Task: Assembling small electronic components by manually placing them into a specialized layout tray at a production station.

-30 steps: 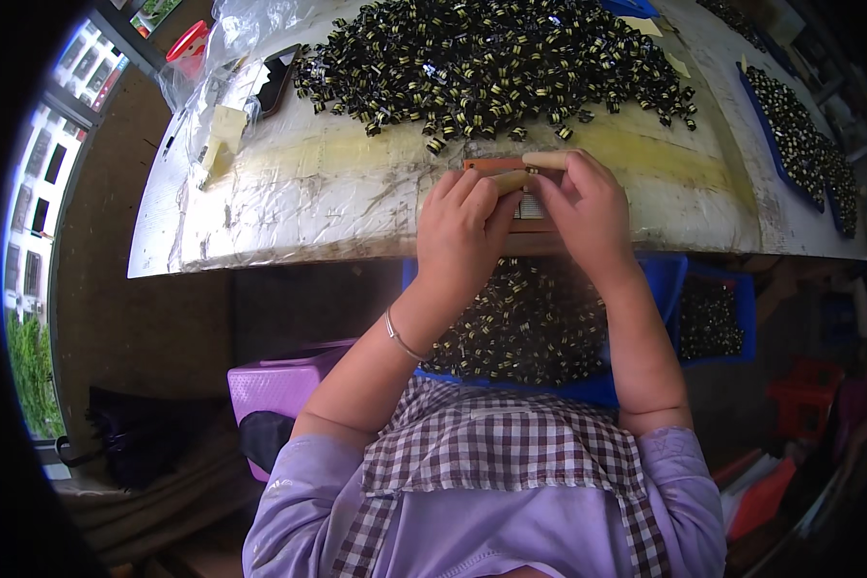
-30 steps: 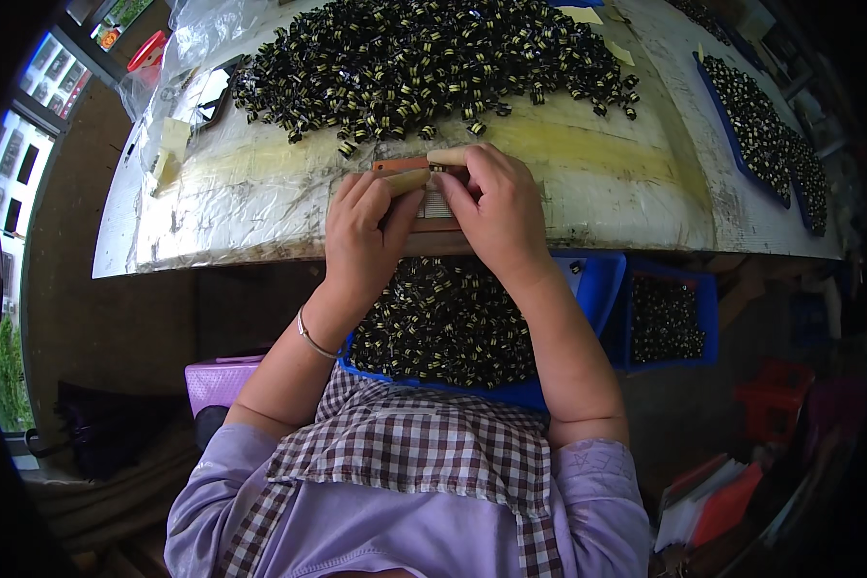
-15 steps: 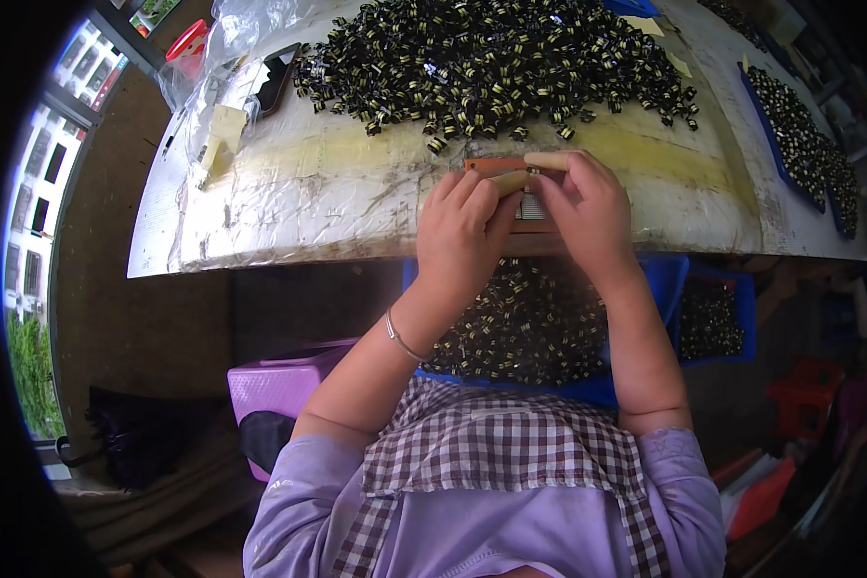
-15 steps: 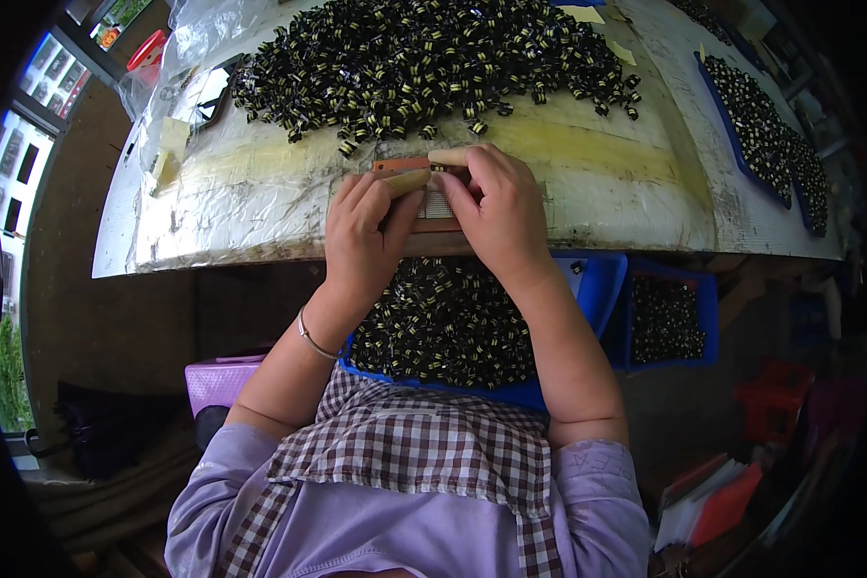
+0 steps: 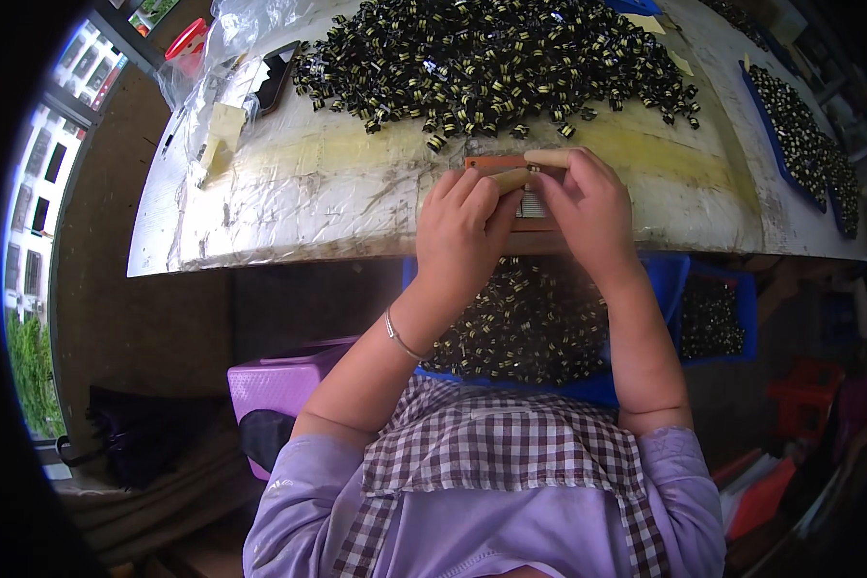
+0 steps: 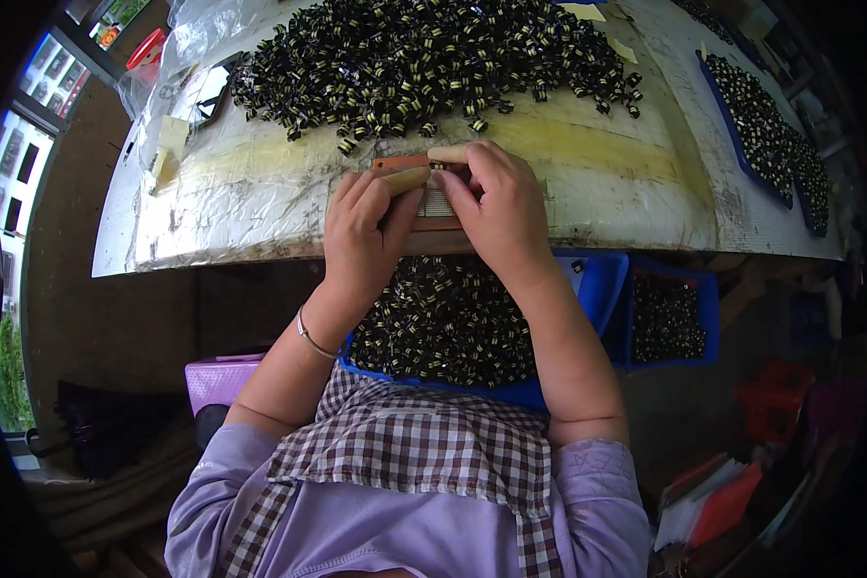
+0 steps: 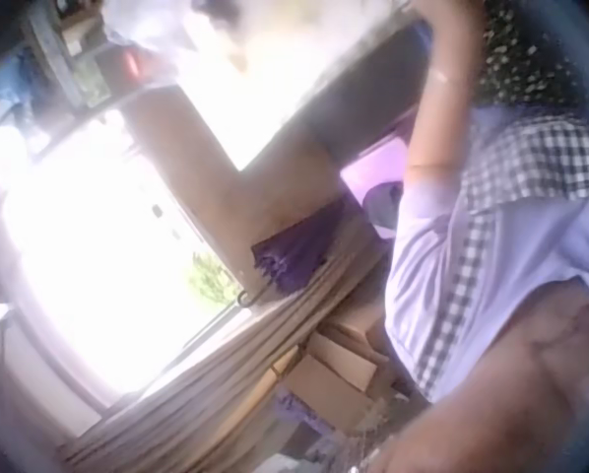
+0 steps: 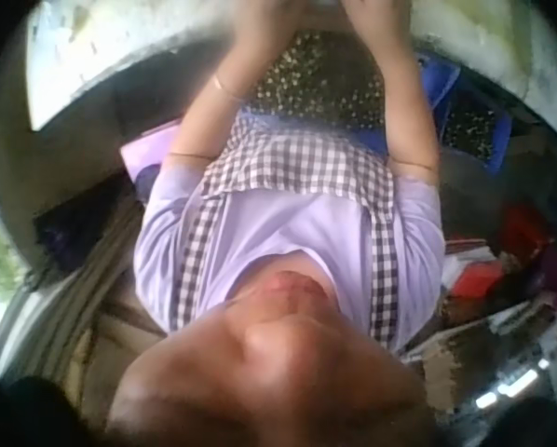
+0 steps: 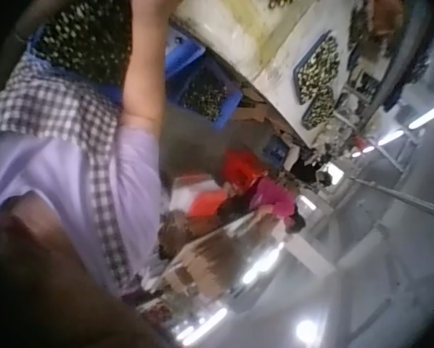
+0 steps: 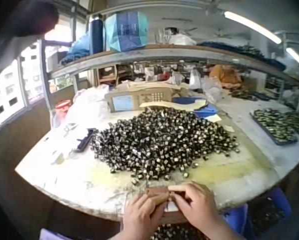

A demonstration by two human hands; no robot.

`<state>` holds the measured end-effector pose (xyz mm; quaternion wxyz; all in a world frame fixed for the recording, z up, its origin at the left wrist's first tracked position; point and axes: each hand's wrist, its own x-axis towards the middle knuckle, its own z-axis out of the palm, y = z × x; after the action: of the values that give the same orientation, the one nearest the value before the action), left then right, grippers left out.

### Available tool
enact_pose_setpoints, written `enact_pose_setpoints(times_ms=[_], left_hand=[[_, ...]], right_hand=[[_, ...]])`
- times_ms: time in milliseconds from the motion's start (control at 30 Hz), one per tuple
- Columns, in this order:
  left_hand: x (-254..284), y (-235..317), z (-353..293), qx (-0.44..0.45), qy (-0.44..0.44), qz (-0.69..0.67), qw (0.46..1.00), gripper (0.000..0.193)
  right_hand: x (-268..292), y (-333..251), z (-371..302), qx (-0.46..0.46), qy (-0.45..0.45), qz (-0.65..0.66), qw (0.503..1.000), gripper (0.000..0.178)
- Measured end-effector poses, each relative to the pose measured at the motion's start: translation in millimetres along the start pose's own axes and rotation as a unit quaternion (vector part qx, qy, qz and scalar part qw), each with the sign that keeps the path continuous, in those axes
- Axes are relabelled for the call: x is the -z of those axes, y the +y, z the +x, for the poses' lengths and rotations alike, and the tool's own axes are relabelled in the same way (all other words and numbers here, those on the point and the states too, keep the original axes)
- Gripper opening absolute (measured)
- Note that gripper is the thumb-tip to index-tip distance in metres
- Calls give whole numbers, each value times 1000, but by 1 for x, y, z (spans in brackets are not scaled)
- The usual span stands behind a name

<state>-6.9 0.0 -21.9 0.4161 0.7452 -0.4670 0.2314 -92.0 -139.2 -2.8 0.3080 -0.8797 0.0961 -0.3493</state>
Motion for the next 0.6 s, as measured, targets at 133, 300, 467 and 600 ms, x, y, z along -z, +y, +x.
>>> enact_pose_setpoints(times_ms=[133,300,467,600], left_hand=[[0,1,1,-2,3,-3,1000,11],[3,0,4,6,-8,-31,999,11],[6,1,6,26,-19,-55,998,10],[8,2,7,161,-26,-168,972,11]], right_hand=[[0,1,0,9,5,10,1000,21],[0,-1,0,8,7,18,1000,20],[1,0,0,7,7,-3,1000,19],[3,-3,1,10,3,11,1000,18]])
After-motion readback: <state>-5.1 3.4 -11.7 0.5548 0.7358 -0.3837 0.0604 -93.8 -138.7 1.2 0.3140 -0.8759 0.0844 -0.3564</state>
